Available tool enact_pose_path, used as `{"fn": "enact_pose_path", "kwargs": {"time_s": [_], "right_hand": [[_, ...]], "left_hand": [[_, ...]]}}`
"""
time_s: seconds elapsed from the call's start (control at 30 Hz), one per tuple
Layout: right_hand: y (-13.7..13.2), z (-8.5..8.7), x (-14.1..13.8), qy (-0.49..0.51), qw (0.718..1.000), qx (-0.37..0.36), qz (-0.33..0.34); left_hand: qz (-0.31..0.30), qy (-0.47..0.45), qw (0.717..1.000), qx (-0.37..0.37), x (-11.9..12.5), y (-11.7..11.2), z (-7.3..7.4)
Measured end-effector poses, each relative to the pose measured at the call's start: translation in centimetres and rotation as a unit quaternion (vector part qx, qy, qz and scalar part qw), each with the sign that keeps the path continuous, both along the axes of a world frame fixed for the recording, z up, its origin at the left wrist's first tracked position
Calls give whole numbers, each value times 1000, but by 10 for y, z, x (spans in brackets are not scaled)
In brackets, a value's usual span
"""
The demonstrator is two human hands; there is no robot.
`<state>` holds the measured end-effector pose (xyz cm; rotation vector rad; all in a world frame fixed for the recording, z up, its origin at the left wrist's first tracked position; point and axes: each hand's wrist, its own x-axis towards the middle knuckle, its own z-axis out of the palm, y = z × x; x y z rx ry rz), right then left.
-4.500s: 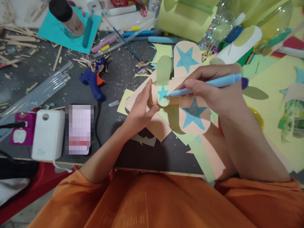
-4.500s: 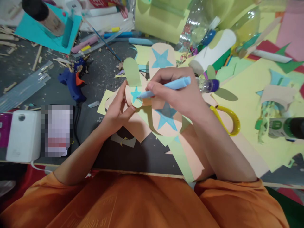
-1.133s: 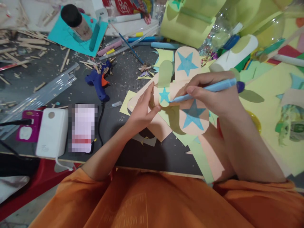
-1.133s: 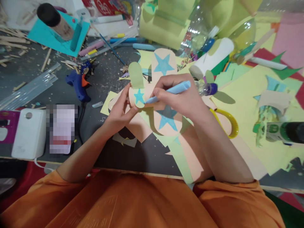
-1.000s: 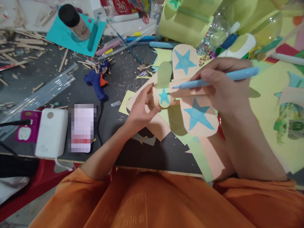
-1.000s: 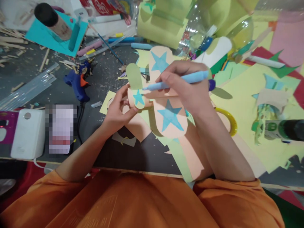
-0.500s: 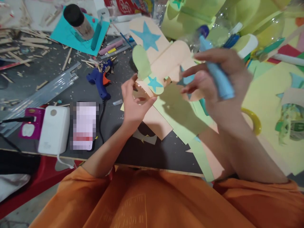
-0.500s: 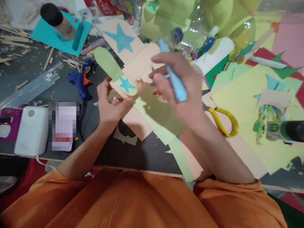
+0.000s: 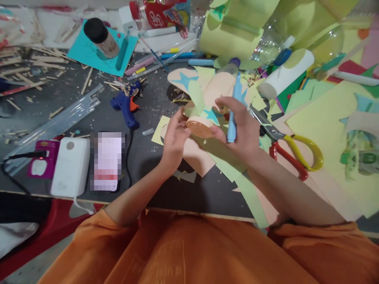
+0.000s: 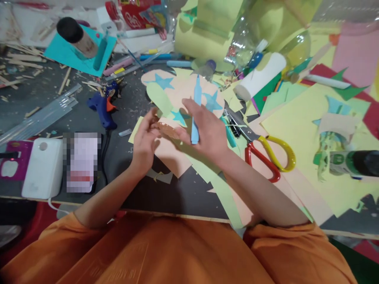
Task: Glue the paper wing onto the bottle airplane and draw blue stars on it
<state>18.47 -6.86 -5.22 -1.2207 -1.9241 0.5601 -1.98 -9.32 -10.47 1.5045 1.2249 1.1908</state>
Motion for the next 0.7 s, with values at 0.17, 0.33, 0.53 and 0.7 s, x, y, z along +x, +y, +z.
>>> {"fn": "enact_pose_path", "kwargs": {"time_s": [0.17,0.33,0.53,0.7], "right_hand": [[-13,-9,4,-18,1000,-15,4],[-17,-27,9,72,997,-8,-24],[-12,-35,16,94,992,-26,-82],[-8,-29,25,80,991,7,-107]], "left_hand": [[-33,31,998,38,10,-15,16],[-141,100,983,60,18,-25,20],[-210,154,964,57,21,-24,23],[-183,126,972,73,20,-23,32]]}}
